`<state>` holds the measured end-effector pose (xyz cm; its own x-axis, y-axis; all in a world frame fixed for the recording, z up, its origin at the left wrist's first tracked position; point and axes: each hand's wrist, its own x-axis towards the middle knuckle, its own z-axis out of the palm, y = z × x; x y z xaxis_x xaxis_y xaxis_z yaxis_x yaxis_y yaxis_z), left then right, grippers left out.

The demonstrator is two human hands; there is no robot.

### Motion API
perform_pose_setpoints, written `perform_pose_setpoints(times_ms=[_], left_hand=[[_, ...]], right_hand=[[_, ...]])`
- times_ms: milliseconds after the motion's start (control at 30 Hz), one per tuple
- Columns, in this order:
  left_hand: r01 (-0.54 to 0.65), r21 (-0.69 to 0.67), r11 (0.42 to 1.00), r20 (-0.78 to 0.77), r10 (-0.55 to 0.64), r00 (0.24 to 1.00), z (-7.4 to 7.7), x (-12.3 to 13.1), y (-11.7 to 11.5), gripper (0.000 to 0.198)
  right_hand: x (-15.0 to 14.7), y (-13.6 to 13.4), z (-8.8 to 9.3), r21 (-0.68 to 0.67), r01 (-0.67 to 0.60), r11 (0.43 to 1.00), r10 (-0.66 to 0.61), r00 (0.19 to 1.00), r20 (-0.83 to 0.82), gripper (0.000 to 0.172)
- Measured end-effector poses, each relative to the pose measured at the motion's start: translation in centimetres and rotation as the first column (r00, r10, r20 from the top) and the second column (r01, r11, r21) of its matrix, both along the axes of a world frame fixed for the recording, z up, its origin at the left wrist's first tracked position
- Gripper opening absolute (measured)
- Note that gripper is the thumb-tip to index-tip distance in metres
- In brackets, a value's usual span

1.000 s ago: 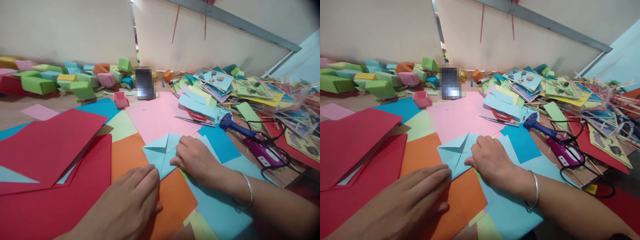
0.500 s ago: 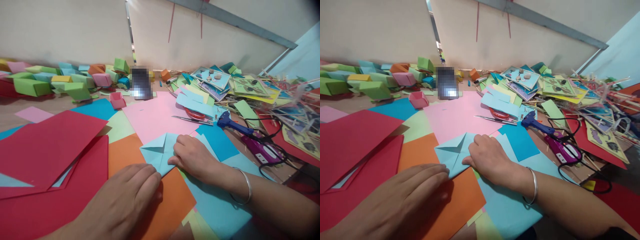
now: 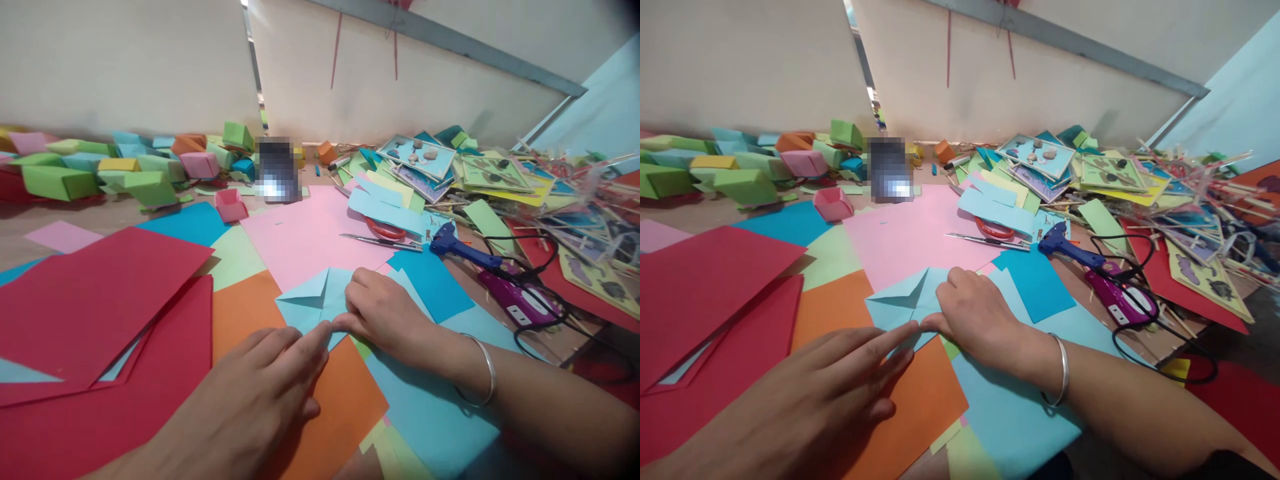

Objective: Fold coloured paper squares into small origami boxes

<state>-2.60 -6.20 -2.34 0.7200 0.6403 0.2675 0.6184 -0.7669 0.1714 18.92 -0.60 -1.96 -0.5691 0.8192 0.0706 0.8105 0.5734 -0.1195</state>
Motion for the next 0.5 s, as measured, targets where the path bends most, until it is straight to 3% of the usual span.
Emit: perform_pose_setpoints(times_ms=[133, 367, 500], left_hand=[[0.069, 0.107, 0.992, -0.160, -0.051, 0.986, -0.57, -0.27, 0.12, 0.032], [0.059, 0.083, 0.995, -0.097, -0.051, 0.994, -0.59, -0.22, 0.01, 0.031], [0.075, 0.100, 0.992, -0.123, -0.062, 0.990, -0.44, -0.25, 0.23, 0.031]], right_hand=[[0.35, 0.18, 0.17, -0.069, 0.021, 0.997, -0.027, 0.996, -0.086, 0.033], [0.36, -0.31, 0.48, -0.102, 0.008, 0.995, -0.022, 0.990, -0.139, 0.049], [0.96, 0.07, 0.88, -0.158, 0.024, 0.987, -0.048, 0.988, -0.148, 0.042]])
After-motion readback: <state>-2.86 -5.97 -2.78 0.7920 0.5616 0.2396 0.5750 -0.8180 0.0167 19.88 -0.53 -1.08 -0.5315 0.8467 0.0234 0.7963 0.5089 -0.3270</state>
